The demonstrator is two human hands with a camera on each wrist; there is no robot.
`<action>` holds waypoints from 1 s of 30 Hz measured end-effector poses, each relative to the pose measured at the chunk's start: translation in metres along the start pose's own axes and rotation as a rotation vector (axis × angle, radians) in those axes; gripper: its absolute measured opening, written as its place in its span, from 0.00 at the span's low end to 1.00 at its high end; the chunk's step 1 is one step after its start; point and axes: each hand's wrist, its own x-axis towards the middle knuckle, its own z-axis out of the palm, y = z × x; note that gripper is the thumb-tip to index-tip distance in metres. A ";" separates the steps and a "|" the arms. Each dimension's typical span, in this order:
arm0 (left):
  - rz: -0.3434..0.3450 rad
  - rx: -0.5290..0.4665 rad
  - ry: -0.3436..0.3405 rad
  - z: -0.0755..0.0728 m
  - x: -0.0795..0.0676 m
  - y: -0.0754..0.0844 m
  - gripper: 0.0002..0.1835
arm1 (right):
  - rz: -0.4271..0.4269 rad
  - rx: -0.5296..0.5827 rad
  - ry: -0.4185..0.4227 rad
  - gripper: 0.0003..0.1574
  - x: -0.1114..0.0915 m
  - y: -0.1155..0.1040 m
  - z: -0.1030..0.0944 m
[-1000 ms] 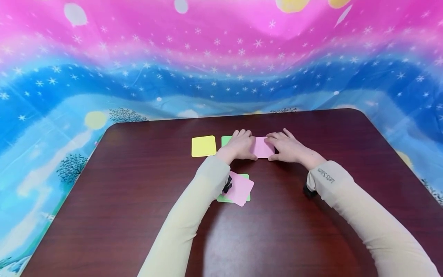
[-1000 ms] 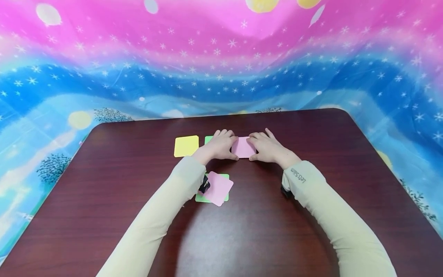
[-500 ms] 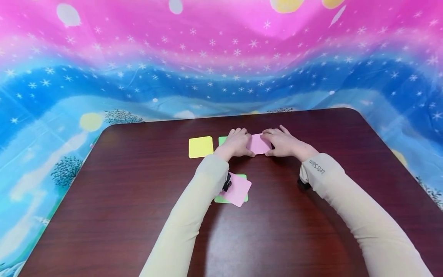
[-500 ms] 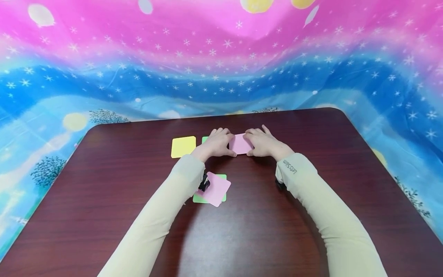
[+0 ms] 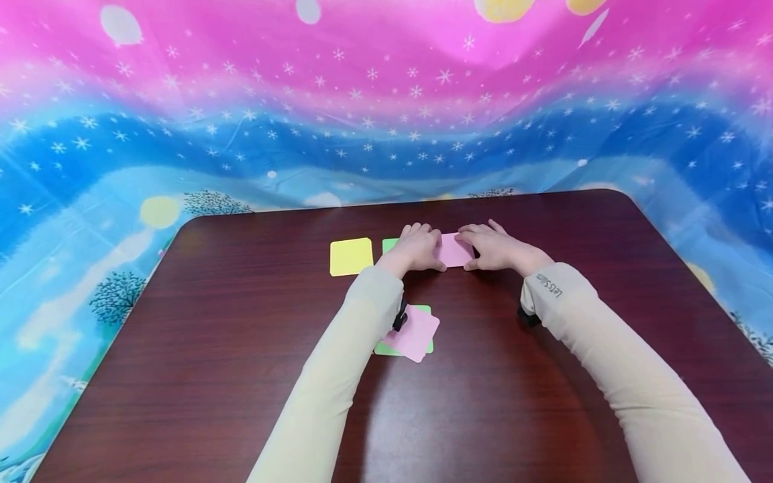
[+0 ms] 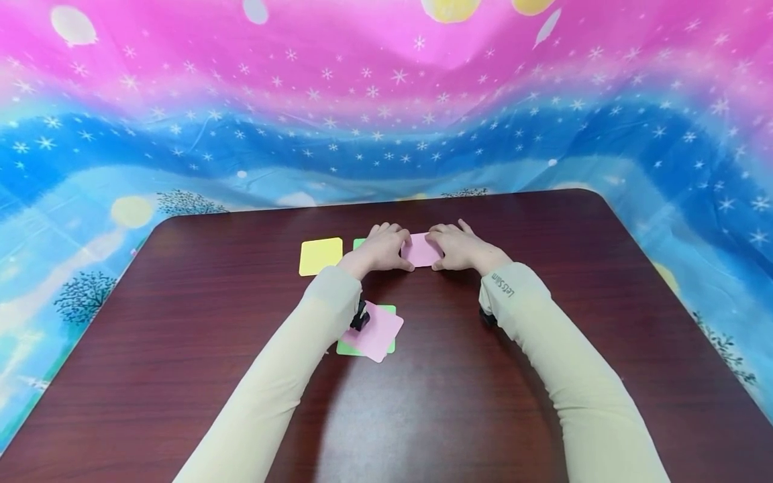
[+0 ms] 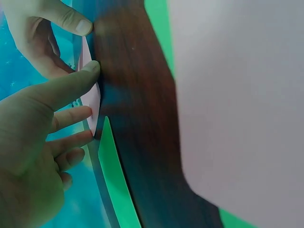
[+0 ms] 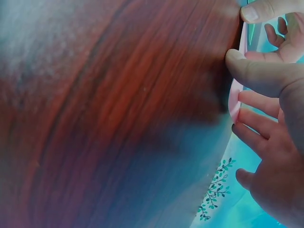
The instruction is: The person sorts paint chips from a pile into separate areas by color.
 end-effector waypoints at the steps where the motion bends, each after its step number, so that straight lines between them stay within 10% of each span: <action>1: -0.004 0.001 0.003 0.000 0.000 0.000 0.29 | 0.003 0.009 -0.007 0.42 0.000 0.000 0.000; 30: 0.024 -0.085 0.049 -0.003 -0.043 -0.019 0.28 | -0.056 0.026 0.066 0.44 -0.022 -0.028 -0.002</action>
